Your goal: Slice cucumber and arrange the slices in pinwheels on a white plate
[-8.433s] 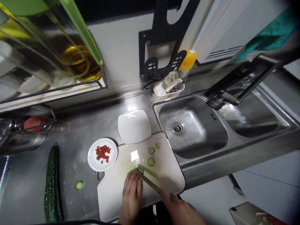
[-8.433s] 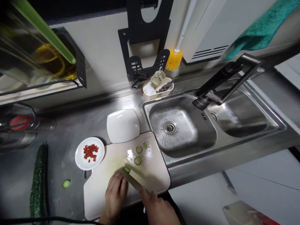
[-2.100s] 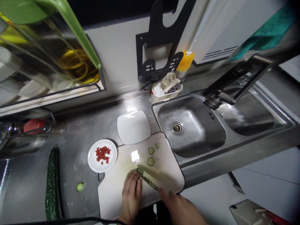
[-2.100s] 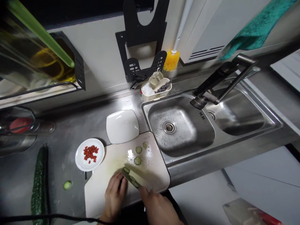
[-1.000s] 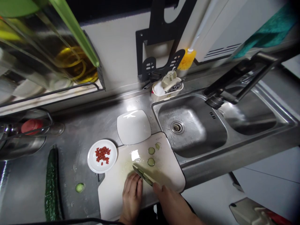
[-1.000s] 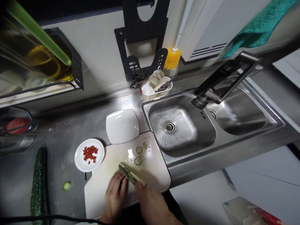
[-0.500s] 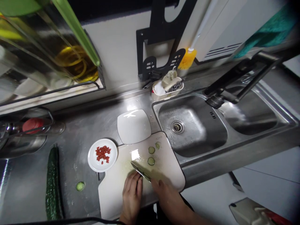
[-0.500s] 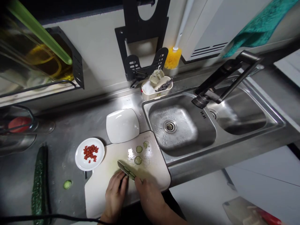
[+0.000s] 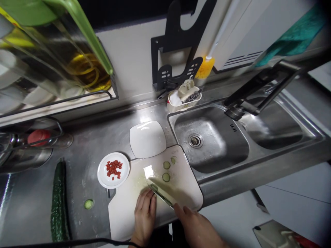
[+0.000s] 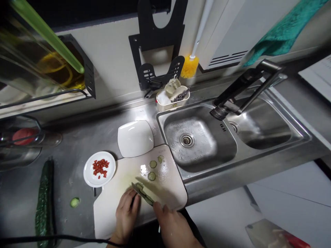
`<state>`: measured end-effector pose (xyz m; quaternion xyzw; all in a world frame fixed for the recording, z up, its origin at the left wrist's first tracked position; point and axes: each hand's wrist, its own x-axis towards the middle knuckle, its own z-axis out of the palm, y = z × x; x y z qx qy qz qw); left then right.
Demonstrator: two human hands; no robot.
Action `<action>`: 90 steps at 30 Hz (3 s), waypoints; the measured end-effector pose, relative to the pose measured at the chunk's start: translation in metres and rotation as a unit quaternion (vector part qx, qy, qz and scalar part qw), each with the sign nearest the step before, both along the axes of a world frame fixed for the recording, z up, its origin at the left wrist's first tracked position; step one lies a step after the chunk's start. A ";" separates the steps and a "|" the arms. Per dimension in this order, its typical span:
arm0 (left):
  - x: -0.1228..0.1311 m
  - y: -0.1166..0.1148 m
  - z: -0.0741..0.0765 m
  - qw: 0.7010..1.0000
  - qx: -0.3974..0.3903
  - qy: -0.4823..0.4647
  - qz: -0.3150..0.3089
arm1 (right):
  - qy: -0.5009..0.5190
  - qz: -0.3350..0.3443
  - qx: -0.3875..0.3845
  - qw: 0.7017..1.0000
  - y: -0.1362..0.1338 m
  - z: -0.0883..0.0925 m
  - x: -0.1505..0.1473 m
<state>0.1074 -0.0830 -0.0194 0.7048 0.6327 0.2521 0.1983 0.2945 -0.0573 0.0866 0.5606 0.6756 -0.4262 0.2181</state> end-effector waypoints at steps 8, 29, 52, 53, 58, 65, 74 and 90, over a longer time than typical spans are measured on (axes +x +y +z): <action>-0.001 0.000 -0.001 1.000 0.008 0.010 0.000 | -0.026 0.037 -0.019 0.999 -0.005 0.007 0.006; -0.002 0.000 -0.003 1.000 0.023 0.006 -0.003 | -0.018 0.018 0.002 1.000 -0.005 0.004 0.001; 0.000 0.003 -0.001 0.999 0.044 -0.001 -0.001 | 0.002 -0.010 0.009 1.000 0.010 0.004 -0.014; 0.000 0.003 -0.001 0.999 0.041 -0.001 -0.002 | 0.002 -0.009 0.013 1.000 0.011 0.002 -0.015; 0.000 0.003 -0.001 0.999 0.037 -0.001 -0.006 | -0.006 0.003 0.009 1.000 0.012 -0.004 -0.018; 0.001 0.003 -0.002 0.999 0.030 -0.013 -0.013 | 0.007 -0.001 0.012 1.000 0.012 -0.013 -0.020; 0.001 0.003 -0.001 0.999 0.028 -0.020 -0.005 | 0.027 -0.016 0.055 0.998 0.007 -0.036 -0.024; 0.001 0.002 -0.001 1.000 0.003 -0.026 0.008 | -0.053 -0.019 0.022 0.998 0.018 -0.021 0.007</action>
